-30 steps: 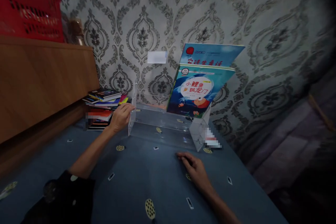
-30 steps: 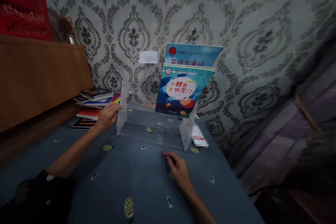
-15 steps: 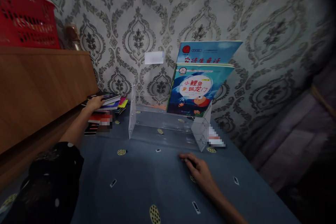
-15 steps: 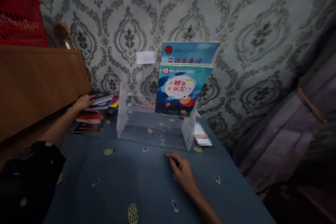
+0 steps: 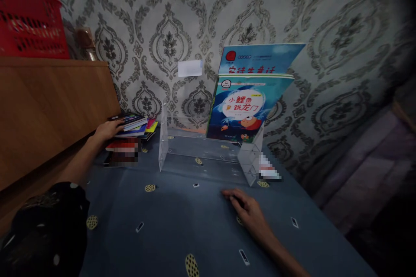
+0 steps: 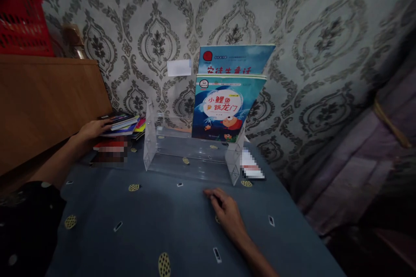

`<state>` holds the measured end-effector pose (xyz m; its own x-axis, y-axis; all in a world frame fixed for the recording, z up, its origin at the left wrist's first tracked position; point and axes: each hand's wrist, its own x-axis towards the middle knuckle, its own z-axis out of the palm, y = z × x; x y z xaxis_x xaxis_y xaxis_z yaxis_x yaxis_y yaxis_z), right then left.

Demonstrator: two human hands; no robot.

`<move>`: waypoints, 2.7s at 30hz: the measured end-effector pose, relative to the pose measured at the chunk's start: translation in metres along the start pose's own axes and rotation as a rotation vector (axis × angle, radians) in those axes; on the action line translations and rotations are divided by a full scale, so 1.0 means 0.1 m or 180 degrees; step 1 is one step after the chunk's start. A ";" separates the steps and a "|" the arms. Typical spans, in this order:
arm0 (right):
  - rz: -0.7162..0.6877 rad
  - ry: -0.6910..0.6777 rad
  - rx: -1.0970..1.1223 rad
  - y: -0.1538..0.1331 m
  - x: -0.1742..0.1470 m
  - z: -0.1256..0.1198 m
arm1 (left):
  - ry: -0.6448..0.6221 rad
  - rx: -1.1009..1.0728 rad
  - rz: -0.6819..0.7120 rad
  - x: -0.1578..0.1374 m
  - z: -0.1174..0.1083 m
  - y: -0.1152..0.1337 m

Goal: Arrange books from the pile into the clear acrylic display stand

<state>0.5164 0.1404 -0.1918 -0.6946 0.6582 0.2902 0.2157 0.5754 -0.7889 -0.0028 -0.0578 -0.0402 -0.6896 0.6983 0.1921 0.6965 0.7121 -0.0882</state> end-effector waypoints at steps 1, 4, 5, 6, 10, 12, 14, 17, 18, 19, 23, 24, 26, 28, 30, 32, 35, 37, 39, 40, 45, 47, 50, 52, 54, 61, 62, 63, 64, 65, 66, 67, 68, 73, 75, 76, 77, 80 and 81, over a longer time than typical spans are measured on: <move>-0.0018 -0.0015 0.0003 -0.01 0.00 0.00 | -0.0001 0.0030 0.0038 -0.02 -0.02 -0.04; -0.0035 -0.0031 0.0013 -0.05 -0.01 -0.01 | -0.0042 0.0147 0.0052 -0.07 -0.08 -0.16; -0.0028 -0.0032 0.0015 -0.05 -0.01 -0.01 | -0.0062 0.0190 0.0021 -0.08 -0.10 -0.19; -0.0021 -0.0033 0.0017 -0.06 -0.01 -0.01 | -0.0078 0.0230 -0.0012 -0.09 -0.12 -0.22; -0.0004 -0.0010 -0.0027 -0.04 -0.01 0.01 | -0.0048 0.0312 0.0033 -0.03 -0.11 -0.25; 0.0019 -0.0023 -0.0059 -0.03 -0.01 0.01 | -0.0036 0.0315 0.0090 0.04 -0.05 -0.21; 0.0019 -0.0039 -0.0072 -0.04 -0.01 0.01 | -0.0051 0.0301 0.0097 0.13 0.01 -0.16; -0.0016 -0.0050 -0.0103 -0.04 -0.01 -0.01 | -0.0086 0.0249 0.0100 0.26 0.05 -0.14; -0.0021 -0.0051 -0.0107 -0.04 -0.01 -0.01 | -0.0094 0.0230 0.0115 0.29 0.04 -0.16; -0.0023 -0.0066 -0.0107 -0.04 -0.01 -0.02 | -0.0101 0.0214 0.0132 0.32 0.03 -0.18; 0.0010 -0.0131 -0.0136 -0.02 0.00 -0.03 | -0.0159 0.0222 0.0203 0.34 -0.08 -0.35; 0.0035 -0.0147 -0.0157 -0.01 0.00 -0.03 | -0.0189 0.0239 0.0227 0.34 -0.11 -0.38; 0.0074 -0.0149 -0.0173 0.00 0.00 -0.03 | -0.0263 0.0284 0.0290 0.34 -0.15 -0.44; 0.0078 -0.0118 -0.0148 0.01 0.01 -0.03 | -0.0344 0.0336 0.0378 0.35 -0.19 -0.45; 0.0067 -0.0087 -0.0123 0.02 0.01 -0.02 | -0.0421 0.0391 0.0481 0.39 -0.22 -0.45; 0.0066 -0.0087 -0.0138 0.03 0.01 -0.02 | -0.0504 0.0450 0.0584 0.43 -0.25 -0.43; 0.0081 -0.0123 -0.0190 0.03 0.02 -0.03 | -0.0633 0.0546 0.0716 0.49 -0.29 -0.41; 0.0110 -0.0160 -0.0196 0.03 0.02 -0.04 | -0.0696 0.0606 0.0780 0.52 -0.30 -0.40; 0.0146 -0.0185 -0.0174 0.04 0.01 -0.05 | -0.0731 0.0669 0.0823 0.53 -0.30 -0.40; 0.0159 -0.0203 -0.0155 0.05 0.01 -0.05 | -0.0742 0.0707 0.0836 0.53 -0.29 -0.39; 0.0192 -0.0210 -0.0120 0.12 0.01 -0.03 | -0.0750 0.0960 0.0799 0.54 -0.25 -0.28; 0.0194 -0.0175 -0.0123 0.14 0.01 -0.02 | -0.0725 0.1050 0.0752 0.54 -0.23 -0.21; 0.0194 -0.0143 -0.0118 0.14 0.01 -0.01 | -0.0630 0.1140 0.0684 0.50 -0.24 -0.10; 0.0150 -0.0142 -0.0105 0.12 0.01 -0.01 | -0.0555 0.1179 0.0640 0.43 -0.27 -0.05; 0.0090 -0.0155 -0.0097 0.09 0.02 -0.02 | -0.0492 0.1212 0.0594 0.33 -0.31 -0.03; 0.0066 -0.0219 -0.0090 0.08 0.03 -0.02 | -0.0389 0.1218 0.0412 -0.13 -0.42 -0.08; 0.0073 -0.0222 -0.0095 0.08 0.03 -0.02 | -0.0401 0.1184 0.0411 -0.17 -0.41 -0.08; 0.0078 -0.0220 -0.0104 0.09 0.03 -0.01 | -0.0409 0.1140 0.0414 -0.20 -0.39 -0.06; 0.0082 -0.0208 -0.0114 0.09 0.03 0.00 | -0.0404 0.1091 0.0418 -0.22 -0.36 -0.04; 0.0083 -0.0183 -0.0120 0.08 0.03 0.00 | -0.0381 0.1040 0.0414 -0.22 -0.33 -0.01; 0.0082 -0.0158 -0.0123 0.07 0.03 0.01 | -0.0342 0.0992 0.0393 -0.21 -0.30 0.03; 0.0080 -0.0139 -0.0126 0.05 0.03 0.01 | -0.0293 0.0947 0.0352 -0.19 -0.27 0.07; 0.0074 -0.0126 -0.0131 0.03 0.03 0.01 | -0.0243 0.0903 0.0292 -0.18 -0.24 0.11; 0.0005 -0.0136 -0.0131 -0.08 0.01 0.01 | -0.0015 0.0707 0.0050 -0.19 -0.14 0.26; -0.0005 -0.0157 -0.0137 -0.11 0.01 0.00 | 0.0070 0.0663 0.0055 -0.27 -0.14 0.28; -0.0008 -0.0175 -0.0145 -0.12 0.01 0.00 | 0.0103 0.0647 0.0063 -0.33 -0.15 0.29; -0.0010 -0.0196 -0.0155 -0.13 0.01 -0.01 | 0.0133 0.0634 0.0074 -0.41 -0.15 0.30; -0.0027 -0.0231 -0.0179 -0.13 0.01 -0.01 | 0.0207 0.0615 0.0133 -0.71 -0.15 0.34; -0.0035 -0.0235 -0.0176 -0.13 0.01 -0.01 | 0.0228 0.0610 0.0175 -0.83 -0.13 0.36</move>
<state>0.5137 0.1348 -0.1807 -0.7455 0.6152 0.2563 0.2440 0.6098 -0.7541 0.0823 -0.0912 -0.0465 -0.6309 0.7344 0.2502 0.6776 0.6786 -0.2835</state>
